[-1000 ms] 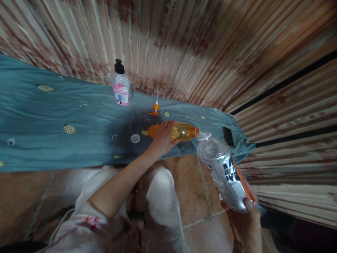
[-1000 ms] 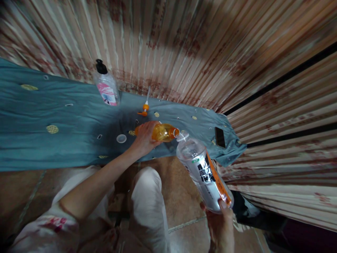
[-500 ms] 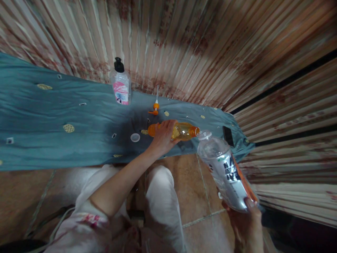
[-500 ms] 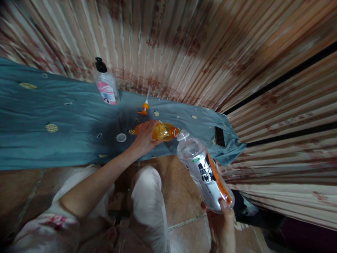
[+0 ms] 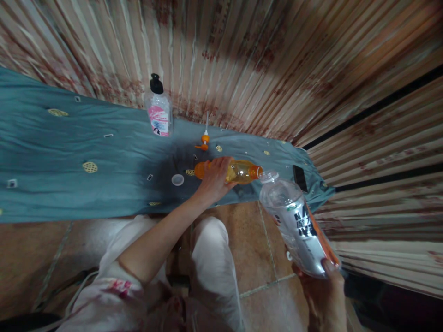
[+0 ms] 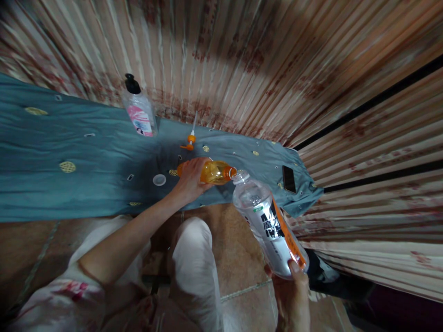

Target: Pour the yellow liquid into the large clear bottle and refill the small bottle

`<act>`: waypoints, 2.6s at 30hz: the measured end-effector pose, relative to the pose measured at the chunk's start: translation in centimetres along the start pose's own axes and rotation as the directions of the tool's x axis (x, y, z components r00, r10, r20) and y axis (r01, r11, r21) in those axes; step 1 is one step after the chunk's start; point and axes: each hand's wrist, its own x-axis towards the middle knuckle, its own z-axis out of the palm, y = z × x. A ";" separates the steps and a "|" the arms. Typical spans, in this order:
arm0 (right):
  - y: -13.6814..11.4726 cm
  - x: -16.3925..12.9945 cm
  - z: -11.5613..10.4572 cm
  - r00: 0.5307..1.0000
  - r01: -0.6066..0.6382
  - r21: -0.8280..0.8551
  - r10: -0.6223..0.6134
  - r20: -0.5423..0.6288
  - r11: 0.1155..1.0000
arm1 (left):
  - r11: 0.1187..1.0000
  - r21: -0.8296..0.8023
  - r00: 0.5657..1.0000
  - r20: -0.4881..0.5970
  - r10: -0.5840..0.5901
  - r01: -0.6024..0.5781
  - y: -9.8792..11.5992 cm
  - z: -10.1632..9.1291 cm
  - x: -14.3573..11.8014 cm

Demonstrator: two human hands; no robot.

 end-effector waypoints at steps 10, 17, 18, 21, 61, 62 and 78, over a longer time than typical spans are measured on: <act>0.4 0.4 -0.9 1.000 -0.013 0.030 0.014 -0.025 0.999 | 1.000 -0.018 1.000 -0.006 -0.012 0.012 0.2 -0.2 0.0; 0.4 0.5 -1.1 1.000 -0.013 0.012 0.013 -0.018 1.000 | 0.999 -0.009 0.998 0.038 -0.046 0.046 0.6 -0.6 0.1; 0.4 0.5 -1.1 1.000 -0.012 0.012 0.012 -0.014 1.000 | 0.999 -0.011 0.998 0.036 -0.045 0.045 0.6 -0.6 0.2; 0.5 0.6 -1.2 1.000 -0.014 0.005 0.014 -0.004 1.000 | 0.999 -0.008 0.998 0.036 -0.046 0.047 0.6 -0.5 0.1; 0.1 0.6 -0.6 1.000 -0.011 -0.004 0.011 -0.002 1.000 | 1.000 -0.010 0.999 0.024 -0.024 0.024 0.5 -0.5 0.1; 0.0 0.6 -0.5 1.000 -0.007 -0.007 0.007 -0.004 1.000 | 1.000 -0.011 1.000 0.021 -0.022 0.022 0.5 -0.5 0.1; -0.8 -0.5 1.2 0.999 0.008 -0.029 -0.007 0.036 1.000 | 1.000 -0.019 1.000 0.028 -0.015 0.015 0.5 -0.6 0.1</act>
